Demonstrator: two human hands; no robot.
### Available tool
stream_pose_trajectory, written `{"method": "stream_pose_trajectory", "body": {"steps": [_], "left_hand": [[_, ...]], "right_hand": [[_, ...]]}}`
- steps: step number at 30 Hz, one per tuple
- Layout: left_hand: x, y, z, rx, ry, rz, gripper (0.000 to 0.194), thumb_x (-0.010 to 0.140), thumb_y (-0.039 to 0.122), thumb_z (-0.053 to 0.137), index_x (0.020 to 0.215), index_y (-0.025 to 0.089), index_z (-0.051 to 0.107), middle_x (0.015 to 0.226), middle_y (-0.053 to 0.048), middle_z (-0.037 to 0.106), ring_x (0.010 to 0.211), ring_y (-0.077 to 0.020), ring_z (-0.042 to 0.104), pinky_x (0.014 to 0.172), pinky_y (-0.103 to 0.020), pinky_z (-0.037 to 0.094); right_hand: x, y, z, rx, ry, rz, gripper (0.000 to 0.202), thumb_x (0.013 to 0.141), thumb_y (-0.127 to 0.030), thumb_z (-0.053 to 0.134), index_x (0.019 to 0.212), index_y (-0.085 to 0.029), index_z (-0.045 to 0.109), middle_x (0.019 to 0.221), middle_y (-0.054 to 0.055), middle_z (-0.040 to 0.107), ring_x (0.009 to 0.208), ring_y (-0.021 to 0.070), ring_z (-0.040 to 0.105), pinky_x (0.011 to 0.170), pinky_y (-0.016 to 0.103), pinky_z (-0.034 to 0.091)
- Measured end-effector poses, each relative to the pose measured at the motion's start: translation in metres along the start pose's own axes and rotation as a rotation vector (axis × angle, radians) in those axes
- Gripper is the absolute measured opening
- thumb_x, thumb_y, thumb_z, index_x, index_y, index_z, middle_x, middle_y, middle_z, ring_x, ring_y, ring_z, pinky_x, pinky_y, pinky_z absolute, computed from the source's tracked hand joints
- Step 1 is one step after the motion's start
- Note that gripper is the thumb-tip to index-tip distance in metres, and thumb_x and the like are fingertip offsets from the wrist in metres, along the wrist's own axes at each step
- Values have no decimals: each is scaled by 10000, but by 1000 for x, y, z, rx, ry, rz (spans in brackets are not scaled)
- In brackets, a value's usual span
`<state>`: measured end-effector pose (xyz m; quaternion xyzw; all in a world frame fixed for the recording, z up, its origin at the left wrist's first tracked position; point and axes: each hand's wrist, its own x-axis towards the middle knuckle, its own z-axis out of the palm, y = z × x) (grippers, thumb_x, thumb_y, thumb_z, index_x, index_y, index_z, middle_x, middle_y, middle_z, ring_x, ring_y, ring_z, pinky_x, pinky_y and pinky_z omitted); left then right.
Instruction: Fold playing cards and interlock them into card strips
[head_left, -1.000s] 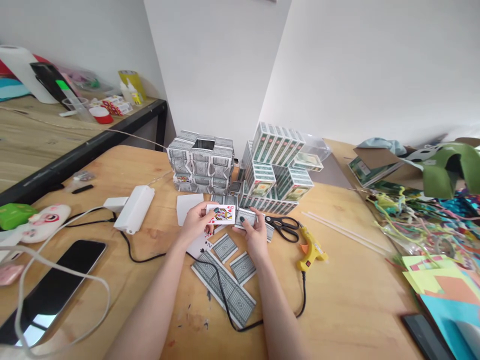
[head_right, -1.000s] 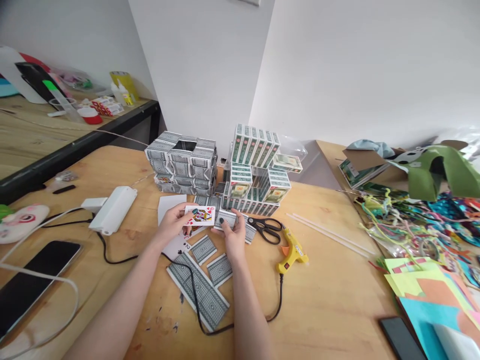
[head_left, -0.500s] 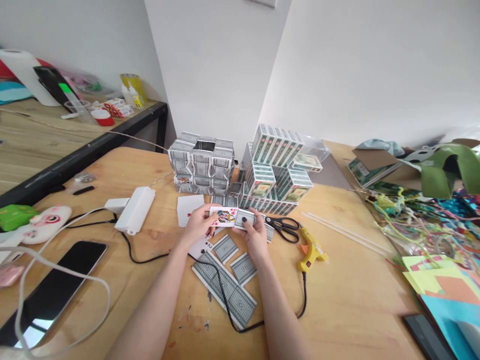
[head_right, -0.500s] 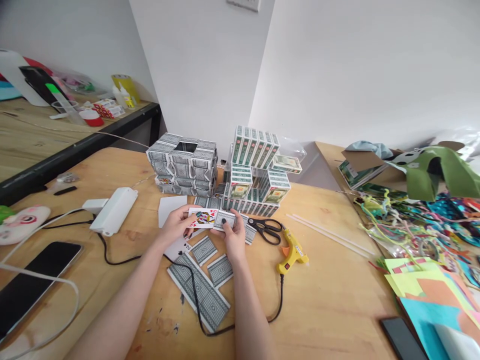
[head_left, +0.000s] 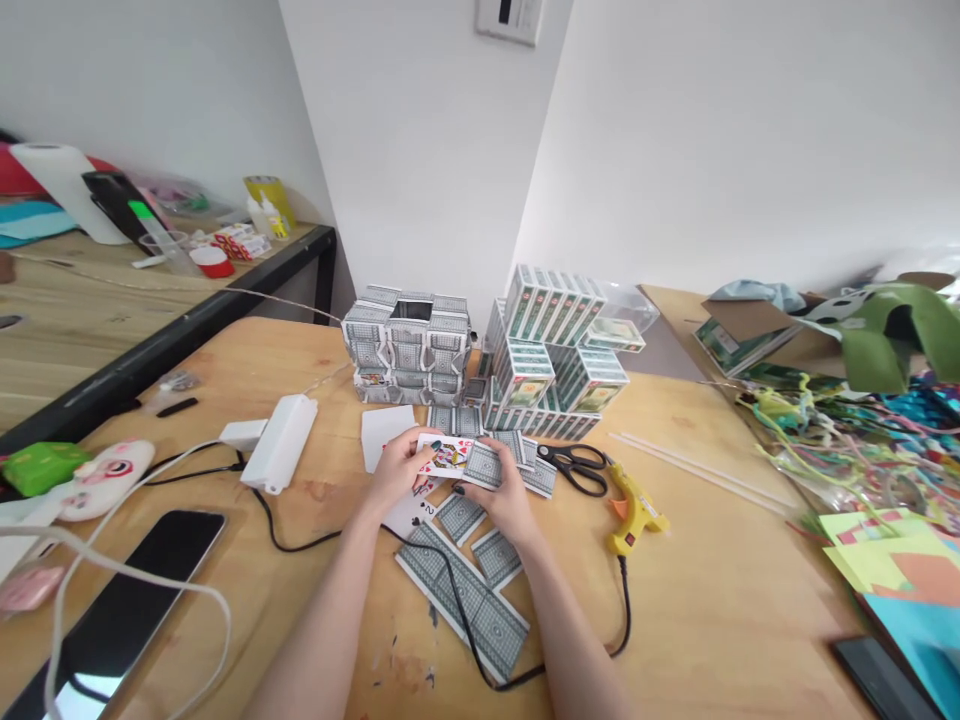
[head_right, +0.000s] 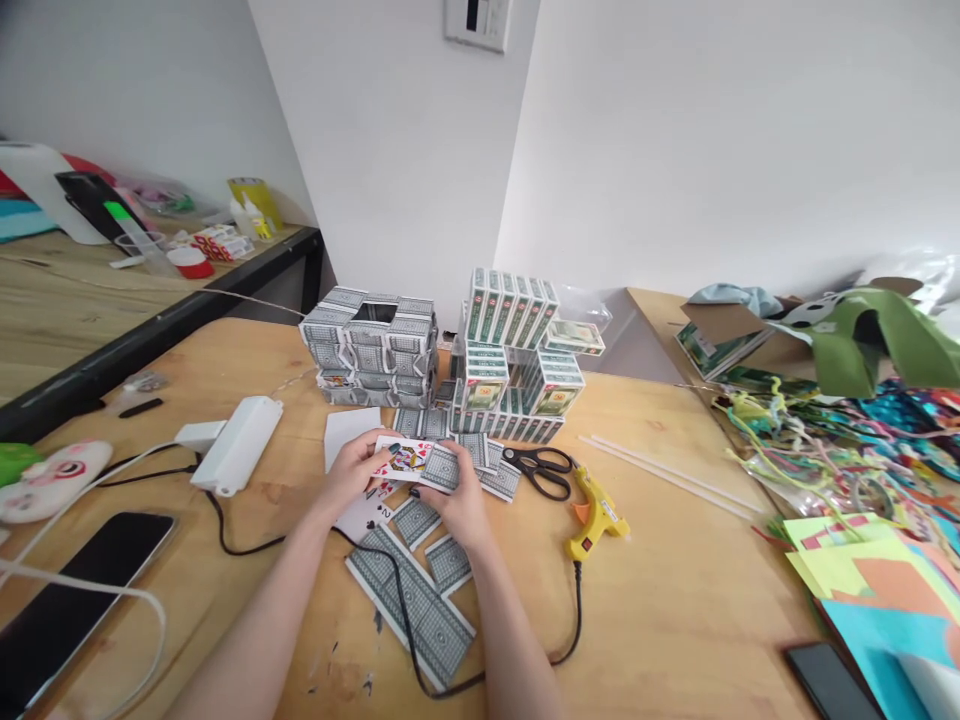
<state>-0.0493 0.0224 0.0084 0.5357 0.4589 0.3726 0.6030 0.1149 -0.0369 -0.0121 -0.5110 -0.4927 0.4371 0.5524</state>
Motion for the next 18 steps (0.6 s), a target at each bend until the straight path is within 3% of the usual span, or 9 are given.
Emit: {"method": "stream_pose_trajectory", "body": {"steps": [11, 16, 18], "left_hand": [[1, -1, 2, -12, -7, -57, 280, 692, 282, 533, 932, 141, 554, 494, 69, 449, 318, -35, 315, 330, -164, 232], [1, -2, 4, 23, 55, -8, 276, 699, 320, 545, 929, 168, 552, 634, 33, 536, 435, -70, 462, 367, -159, 320], [1, -1, 7, 52, 69, 21, 273, 716, 330, 534, 940, 175, 547, 617, 38, 534, 411, -69, 457, 354, -160, 318]], "right_hand": [[-3, -3, -1, -270, 93, -165, 485, 615, -166, 655, 1073, -220, 504, 1032, 43, 537, 980, 228, 503, 908, 381, 384], [-4, -4, 1, -279, 66, -168, 506, 630, -171, 650, 1106, -225, 487, 1063, 50, 533, 1004, 232, 494, 921, 383, 373], [-4, -4, 1, -274, 63, -165, 505, 627, -171, 650, 1102, -223, 485, 1063, 50, 532, 1005, 231, 494, 920, 378, 372]]}}
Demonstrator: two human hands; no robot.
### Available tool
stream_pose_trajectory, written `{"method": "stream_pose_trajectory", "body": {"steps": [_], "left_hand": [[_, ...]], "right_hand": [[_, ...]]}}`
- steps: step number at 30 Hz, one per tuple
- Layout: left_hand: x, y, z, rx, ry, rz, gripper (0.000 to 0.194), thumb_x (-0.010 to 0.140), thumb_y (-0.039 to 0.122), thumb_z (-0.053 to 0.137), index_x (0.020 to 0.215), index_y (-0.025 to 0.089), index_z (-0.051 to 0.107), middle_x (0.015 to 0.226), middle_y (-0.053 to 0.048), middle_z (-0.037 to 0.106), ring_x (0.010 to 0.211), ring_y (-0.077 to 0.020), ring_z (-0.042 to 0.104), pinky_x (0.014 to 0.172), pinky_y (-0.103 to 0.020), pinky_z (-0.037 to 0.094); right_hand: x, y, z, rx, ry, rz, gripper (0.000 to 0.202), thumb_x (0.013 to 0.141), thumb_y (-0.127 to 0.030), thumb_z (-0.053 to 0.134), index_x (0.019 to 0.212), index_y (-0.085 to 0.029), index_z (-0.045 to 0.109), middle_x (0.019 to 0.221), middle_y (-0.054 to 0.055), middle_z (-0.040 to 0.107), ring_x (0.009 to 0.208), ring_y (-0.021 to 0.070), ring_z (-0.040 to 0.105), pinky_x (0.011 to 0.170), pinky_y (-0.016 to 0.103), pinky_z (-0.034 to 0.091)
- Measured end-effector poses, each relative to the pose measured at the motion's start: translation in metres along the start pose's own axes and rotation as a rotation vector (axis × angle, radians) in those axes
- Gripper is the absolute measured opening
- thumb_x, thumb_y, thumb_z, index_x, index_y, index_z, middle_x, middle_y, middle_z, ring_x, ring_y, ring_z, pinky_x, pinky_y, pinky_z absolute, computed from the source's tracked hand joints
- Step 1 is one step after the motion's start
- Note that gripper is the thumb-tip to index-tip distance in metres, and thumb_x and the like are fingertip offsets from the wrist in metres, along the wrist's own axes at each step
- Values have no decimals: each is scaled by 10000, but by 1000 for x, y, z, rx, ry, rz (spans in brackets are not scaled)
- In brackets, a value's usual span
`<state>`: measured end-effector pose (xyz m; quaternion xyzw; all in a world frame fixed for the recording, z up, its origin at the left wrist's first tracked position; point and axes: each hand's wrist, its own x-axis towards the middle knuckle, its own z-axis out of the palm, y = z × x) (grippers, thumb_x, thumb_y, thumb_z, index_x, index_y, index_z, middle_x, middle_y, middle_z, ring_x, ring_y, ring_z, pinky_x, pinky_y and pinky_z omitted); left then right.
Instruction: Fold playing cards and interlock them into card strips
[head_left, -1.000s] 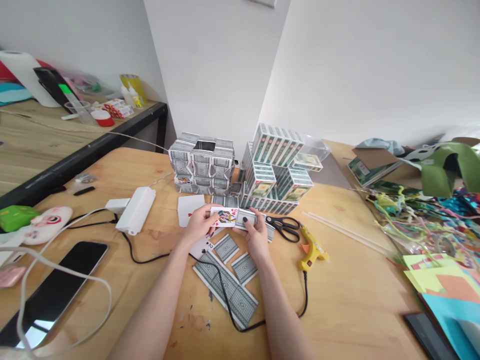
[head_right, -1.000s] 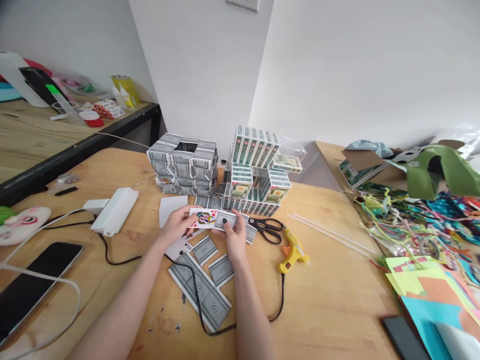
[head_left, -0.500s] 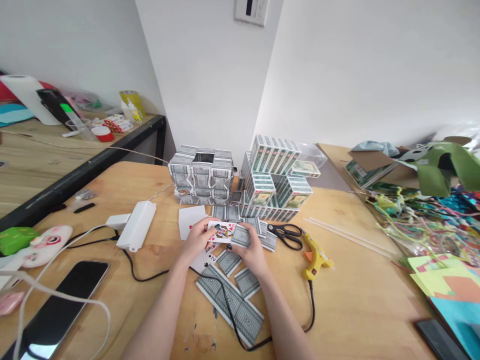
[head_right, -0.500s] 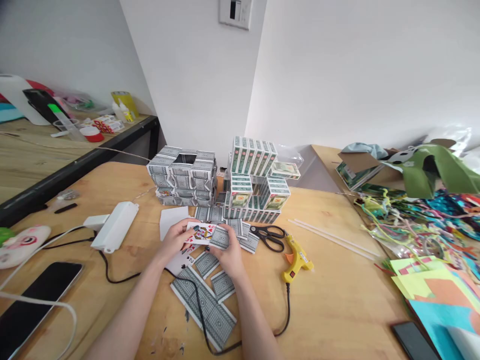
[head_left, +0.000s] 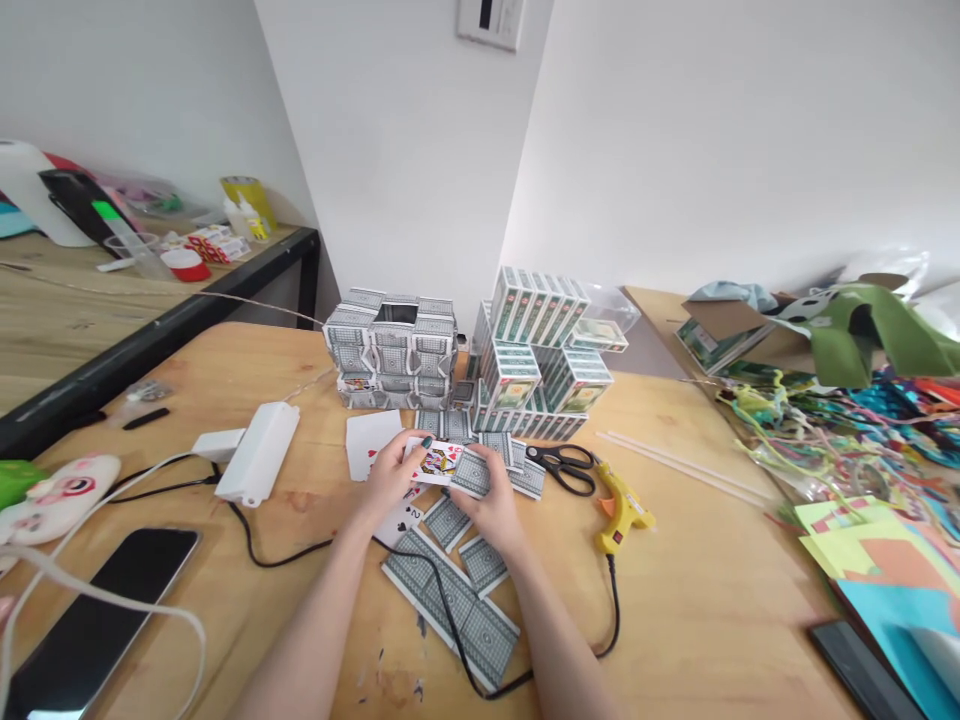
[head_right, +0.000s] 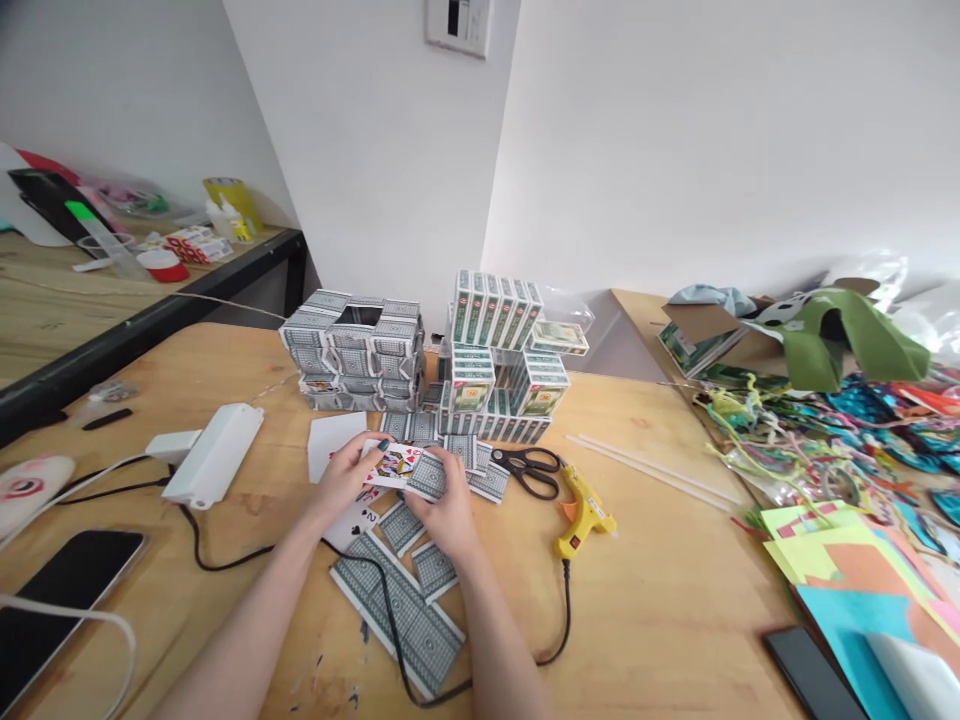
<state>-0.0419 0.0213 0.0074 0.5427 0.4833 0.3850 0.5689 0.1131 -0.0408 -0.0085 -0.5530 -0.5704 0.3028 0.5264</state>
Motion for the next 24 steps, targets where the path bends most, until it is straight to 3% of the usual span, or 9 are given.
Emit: {"method": "stream_pose_trajectory", "body": {"steps": [4, 15, 24], "left_hand": [[0, 3, 3, 65, -12, 26, 240, 705, 306, 556, 908, 178, 546, 541, 61, 518, 323, -62, 416, 318, -169, 308], [4, 2, -6, 38, -81, 15, 231, 689, 305, 583, 863, 156, 554, 532, 50, 531, 326, -64, 422, 301, -166, 310], [-3, 2, 16, 87, -83, 87, 163, 716, 294, 556, 825, 175, 533, 571, 56, 509, 402, -65, 440, 384, -166, 341]], "right_hand": [[0, 0, -2, -22, 6, -8, 487, 603, -188, 663, 1062, -225, 505, 1027, 40, 535, 969, 228, 505, 893, 374, 388], [-1, -6, -4, -10, -81, -50, 488, 581, -186, 684, 1044, -229, 538, 996, 37, 543, 944, 233, 509, 873, 376, 391], [-1, -5, -5, 9, -79, -69, 448, 609, -198, 672, 1033, -227, 534, 980, 35, 531, 939, 228, 510, 864, 368, 394]]}}
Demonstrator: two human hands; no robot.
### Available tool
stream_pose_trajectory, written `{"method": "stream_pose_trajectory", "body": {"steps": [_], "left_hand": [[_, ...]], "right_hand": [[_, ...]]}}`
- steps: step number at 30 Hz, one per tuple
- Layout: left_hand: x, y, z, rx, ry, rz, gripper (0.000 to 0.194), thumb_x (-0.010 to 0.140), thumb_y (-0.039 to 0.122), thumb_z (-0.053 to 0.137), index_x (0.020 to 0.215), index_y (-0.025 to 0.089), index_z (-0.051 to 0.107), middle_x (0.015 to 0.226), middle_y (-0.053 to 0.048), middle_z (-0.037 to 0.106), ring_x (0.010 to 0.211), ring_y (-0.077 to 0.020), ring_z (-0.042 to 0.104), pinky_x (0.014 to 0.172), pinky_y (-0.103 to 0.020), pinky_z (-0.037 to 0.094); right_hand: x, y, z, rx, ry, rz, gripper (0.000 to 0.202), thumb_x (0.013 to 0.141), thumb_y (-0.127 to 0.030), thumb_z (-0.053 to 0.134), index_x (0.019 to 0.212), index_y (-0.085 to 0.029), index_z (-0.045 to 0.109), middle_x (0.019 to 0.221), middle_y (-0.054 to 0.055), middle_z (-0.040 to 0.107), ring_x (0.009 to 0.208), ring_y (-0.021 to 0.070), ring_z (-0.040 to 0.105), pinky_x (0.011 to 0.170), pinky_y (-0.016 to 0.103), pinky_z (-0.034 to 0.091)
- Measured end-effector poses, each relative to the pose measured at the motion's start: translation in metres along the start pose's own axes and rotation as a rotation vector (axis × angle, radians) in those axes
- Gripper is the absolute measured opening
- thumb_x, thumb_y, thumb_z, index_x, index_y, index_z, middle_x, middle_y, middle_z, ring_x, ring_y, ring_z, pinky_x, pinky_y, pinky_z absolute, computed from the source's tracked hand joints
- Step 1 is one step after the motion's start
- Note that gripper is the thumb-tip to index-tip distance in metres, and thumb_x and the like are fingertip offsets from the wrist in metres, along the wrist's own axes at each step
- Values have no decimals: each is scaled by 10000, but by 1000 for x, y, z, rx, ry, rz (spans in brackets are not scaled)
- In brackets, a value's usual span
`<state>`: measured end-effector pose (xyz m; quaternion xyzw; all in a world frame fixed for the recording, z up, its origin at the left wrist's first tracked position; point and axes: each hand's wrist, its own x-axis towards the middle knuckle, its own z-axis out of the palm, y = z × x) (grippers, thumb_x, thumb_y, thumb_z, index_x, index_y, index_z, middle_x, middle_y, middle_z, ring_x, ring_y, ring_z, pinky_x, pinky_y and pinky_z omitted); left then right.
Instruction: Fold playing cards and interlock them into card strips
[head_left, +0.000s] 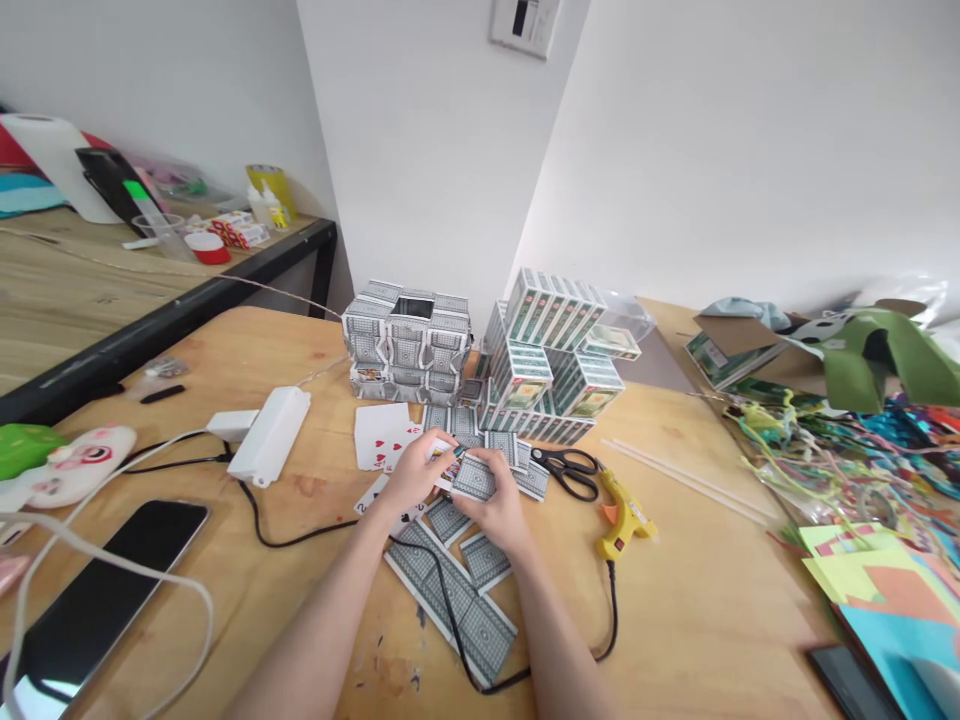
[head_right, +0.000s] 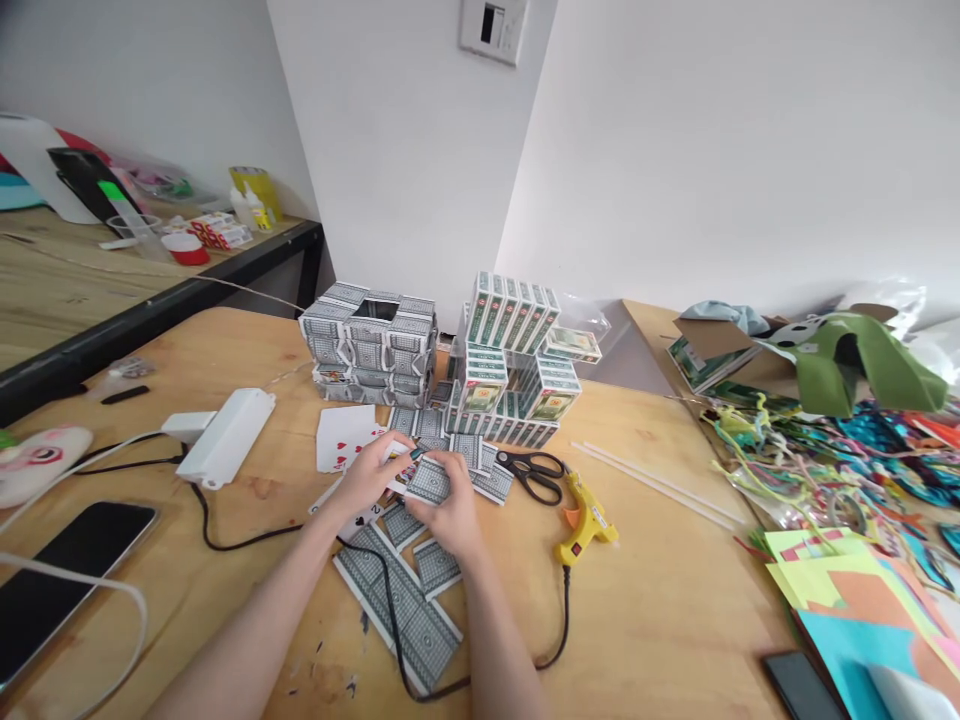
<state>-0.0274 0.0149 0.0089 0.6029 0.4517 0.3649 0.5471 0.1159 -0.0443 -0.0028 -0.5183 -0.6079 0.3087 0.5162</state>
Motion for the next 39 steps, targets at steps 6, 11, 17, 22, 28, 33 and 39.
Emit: {"method": "stream_pose_trajectory", "body": {"steps": [6, 11, 17, 22, 28, 33, 39], "left_hand": [[0, 0, 4, -121, 19, -59, 272, 763, 393, 497, 913, 170, 541, 514, 69, 451, 357, -68, 390, 356, -180, 307], [-2, 1, 0, -243, -43, -60, 370, 684, 340, 608, 1005, 165, 552, 641, 28, 587, 531, -114, 545, 489, -209, 426], [1, -3, 2, -219, -59, -109, 277, 639, 262, 645, 880, 131, 604, 825, -51, 676, 789, -201, 619, 703, -308, 488], [6, -3, -5, -251, 37, -97, 328, 639, 276, 634, 929, 130, 592, 932, -82, 670, 851, -215, 616, 692, -303, 487], [6, -9, -4, -114, 68, 7, 236, 683, 282, 583, 881, 156, 595, 874, -35, 665, 772, -170, 616, 654, -263, 478], [5, -12, 0, -28, 89, 49, 344, 695, 295, 571, 1016, 171, 587, 991, -53, 641, 825, -178, 614, 687, -276, 493], [5, -8, -4, 16, 124, 18, 422, 683, 241, 574, 1099, 184, 528, 942, -44, 655, 785, -170, 619, 654, -273, 493]], "right_hand": [[-1, 0, 5, 48, -19, 76, 463, 622, -204, 673, 1047, -208, 491, 966, 29, 562, 883, 213, 540, 810, 342, 426], [-1, 6, 12, -3, 168, 106, 543, 620, -284, 704, 1085, -195, 438, 1048, 53, 516, 980, 232, 501, 871, 374, 400], [-4, 6, 9, 83, 86, 99, 491, 726, -315, 603, 1156, -193, 400, 887, 27, 533, 725, 160, 532, 620, 273, 455], [0, 14, 2, -254, 451, 137, 185, 777, -276, 493, 916, -172, 555, 823, 31, 527, 592, 132, 462, 585, 274, 409], [4, 29, 0, -623, 589, 166, 378, 717, -290, 549, 1061, -136, 537, 1008, 126, 579, 883, 257, 466, 794, 382, 371], [4, 33, 4, -686, 517, 191, 496, 703, -309, 561, 1155, -115, 502, 1065, 150, 577, 949, 300, 445, 844, 428, 333], [4, 35, 1, -346, 597, 251, 360, 743, -302, 510, 1058, -138, 572, 864, 89, 610, 719, 204, 535, 699, 342, 419]]}}
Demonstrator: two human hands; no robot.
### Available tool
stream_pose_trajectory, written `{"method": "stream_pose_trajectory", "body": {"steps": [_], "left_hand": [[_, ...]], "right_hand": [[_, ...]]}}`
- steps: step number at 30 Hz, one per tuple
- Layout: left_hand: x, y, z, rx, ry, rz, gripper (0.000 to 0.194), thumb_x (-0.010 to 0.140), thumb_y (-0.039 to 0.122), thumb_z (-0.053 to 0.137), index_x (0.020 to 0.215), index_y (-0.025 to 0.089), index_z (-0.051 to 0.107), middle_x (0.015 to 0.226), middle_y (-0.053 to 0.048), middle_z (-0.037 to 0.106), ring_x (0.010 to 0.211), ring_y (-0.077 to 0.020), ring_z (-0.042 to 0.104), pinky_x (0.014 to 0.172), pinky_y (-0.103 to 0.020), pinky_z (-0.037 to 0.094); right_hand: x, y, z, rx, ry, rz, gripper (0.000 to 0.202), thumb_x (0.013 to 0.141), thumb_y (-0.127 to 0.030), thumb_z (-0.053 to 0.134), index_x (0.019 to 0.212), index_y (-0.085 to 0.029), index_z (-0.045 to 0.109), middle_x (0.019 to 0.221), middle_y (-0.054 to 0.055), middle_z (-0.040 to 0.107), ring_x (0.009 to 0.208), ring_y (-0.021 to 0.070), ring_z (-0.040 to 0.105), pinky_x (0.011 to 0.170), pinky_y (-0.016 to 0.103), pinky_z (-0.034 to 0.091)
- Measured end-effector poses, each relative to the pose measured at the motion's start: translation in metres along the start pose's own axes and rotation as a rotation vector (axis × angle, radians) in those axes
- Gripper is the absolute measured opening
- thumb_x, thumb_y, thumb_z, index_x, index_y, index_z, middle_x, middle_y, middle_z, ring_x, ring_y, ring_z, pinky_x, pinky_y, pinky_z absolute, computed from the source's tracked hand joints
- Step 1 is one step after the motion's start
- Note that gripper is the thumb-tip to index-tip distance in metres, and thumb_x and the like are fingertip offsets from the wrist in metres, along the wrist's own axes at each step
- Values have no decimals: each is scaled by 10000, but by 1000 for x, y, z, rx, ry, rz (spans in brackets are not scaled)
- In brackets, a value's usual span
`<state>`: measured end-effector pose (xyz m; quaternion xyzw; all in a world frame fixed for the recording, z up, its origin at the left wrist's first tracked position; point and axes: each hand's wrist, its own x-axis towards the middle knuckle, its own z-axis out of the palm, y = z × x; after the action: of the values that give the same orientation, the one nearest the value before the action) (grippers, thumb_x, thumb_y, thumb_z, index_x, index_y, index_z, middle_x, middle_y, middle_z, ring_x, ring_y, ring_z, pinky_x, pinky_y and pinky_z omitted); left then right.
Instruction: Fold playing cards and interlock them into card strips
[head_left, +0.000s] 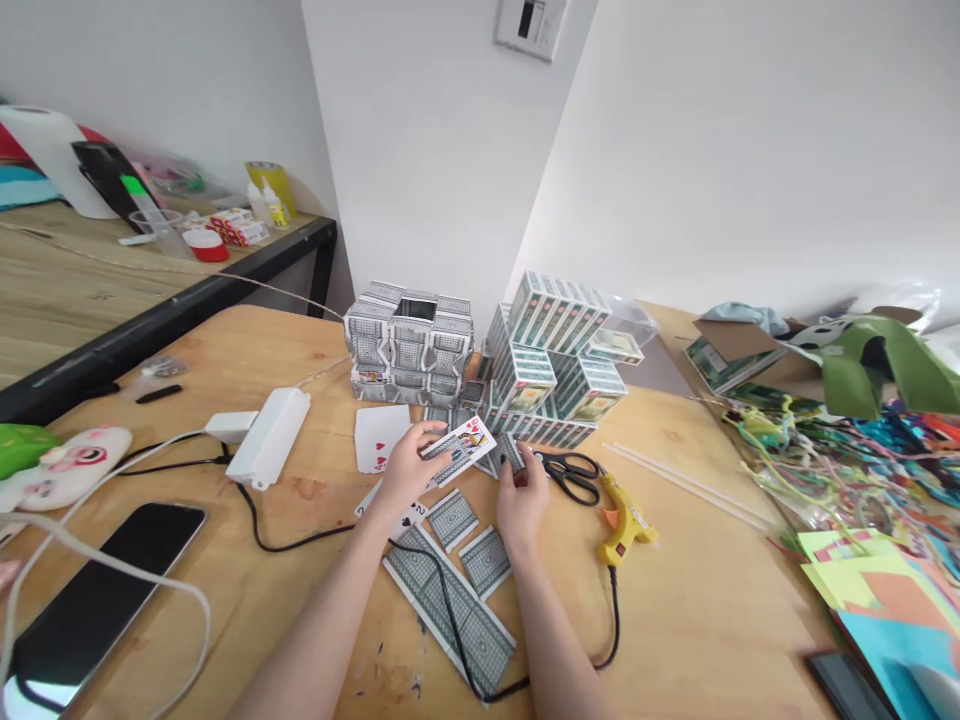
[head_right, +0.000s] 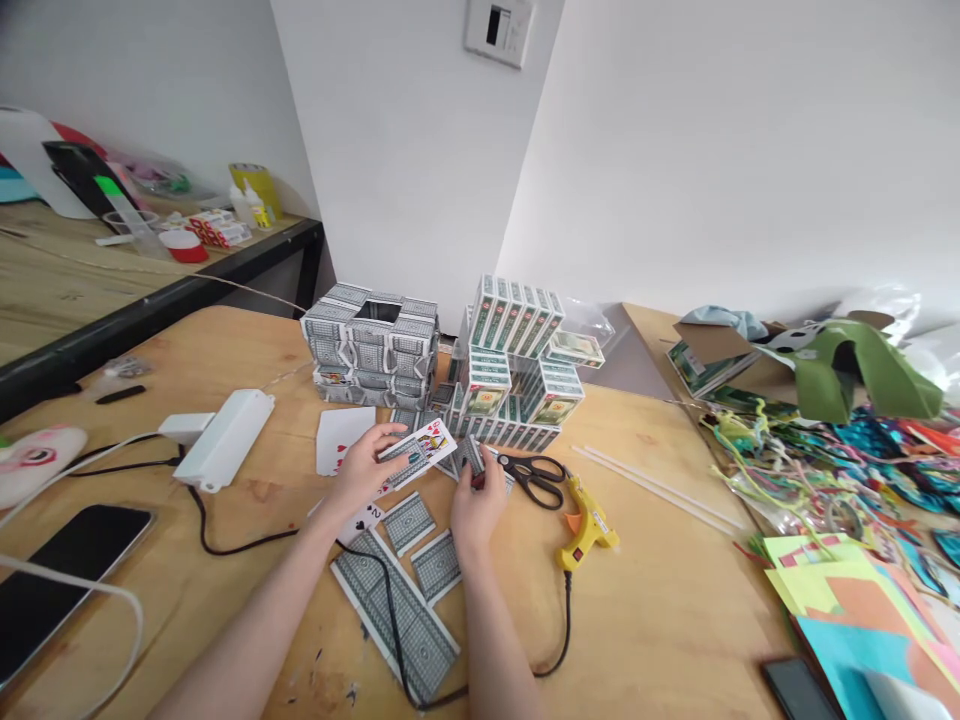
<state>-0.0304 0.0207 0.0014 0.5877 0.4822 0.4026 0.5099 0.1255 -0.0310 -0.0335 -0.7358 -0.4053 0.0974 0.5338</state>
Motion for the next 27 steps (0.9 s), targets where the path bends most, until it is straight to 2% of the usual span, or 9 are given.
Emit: {"method": "stream_pose_trajectory", "body": {"steps": [3, 5, 8, 10, 13, 16, 19, 23, 27], "left_hand": [[1, 1, -3, 55, 58, 51, 276, 689, 215, 562, 961, 174, 581, 953, -40, 652, 856, -177, 605, 740, -285, 473], [3, 0, -4, 93, 89, 95, 258, 710, 211, 537, 961, 183, 590, 1015, -41, 635, 924, -179, 583, 802, -294, 451], [5, -4, -5, 100, 99, 130, 260, 752, 229, 489, 992, 191, 583, 1052, -42, 620, 955, -175, 570, 825, -294, 444], [6, -7, -5, 109, 66, 134, 249, 760, 235, 479, 978, 196, 593, 1028, -36, 629, 921, -171, 582, 810, -289, 452], [6, -10, -4, 136, 23, 127, 252, 754, 248, 495, 968, 205, 619, 1011, -35, 644, 896, -176, 592, 792, -290, 461], [6, -11, -3, 136, 31, 106, 261, 742, 267, 519, 967, 201, 635, 1012, -45, 652, 910, -190, 594, 791, -298, 463], [6, -11, -3, 120, 36, 94, 264, 736, 276, 534, 965, 198, 640, 1005, -46, 657, 900, -193, 600, 789, -302, 464], [7, -9, -5, 111, 100, 94, 251, 742, 290, 538, 951, 201, 643, 993, -40, 662, 889, -187, 602, 781, -293, 465], [7, -7, -8, 87, 152, 99, 251, 747, 265, 527, 959, 188, 636, 988, -49, 663, 881, -181, 606, 777, -285, 467]], "right_hand": [[-1, -3, 0, 298, -21, 149, 238, 745, -336, 528, 886, -154, 587, 739, 39, 603, 644, 170, 560, 643, 312, 456], [-1, -8, 0, 520, -54, 264, 219, 717, -345, 573, 844, -169, 543, 733, 22, 600, 654, 176, 597, 637, 325, 484], [0, -15, 0, 814, -98, 383, 342, 677, -316, 626, 967, -213, 475, 821, 3, 603, 692, 185, 640, 683, 378, 510], [0, -18, -1, 916, -126, 412, 468, 669, -281, 635, 1086, -258, 423, 832, -16, 602, 708, 177, 648, 723, 405, 509], [1, -21, -2, 966, -165, 430, 518, 667, -239, 636, 1133, -279, 414, 802, -33, 604, 743, 159, 637, 756, 407, 505], [0, -19, -1, 973, -192, 461, 403, 632, -232, 668, 999, -228, 502, 798, -18, 620, 771, 162, 624, 748, 396, 512], [1, -16, 1, 982, -196, 497, 318, 587, -242, 711, 838, -188, 524, 770, -3, 631, 730, 165, 626, 713, 380, 523], [2, -9, 2, 1005, -121, 521, 300, 569, -248, 730, 765, -185, 512, 664, -29, 610, 655, 149, 622, 697, 371, 531], [4, -5, 2, 1007, -113, 533, 293, 564, -228, 728, 753, -184, 508, 640, -39, 595, 652, 144, 618, 697, 364, 535]]}}
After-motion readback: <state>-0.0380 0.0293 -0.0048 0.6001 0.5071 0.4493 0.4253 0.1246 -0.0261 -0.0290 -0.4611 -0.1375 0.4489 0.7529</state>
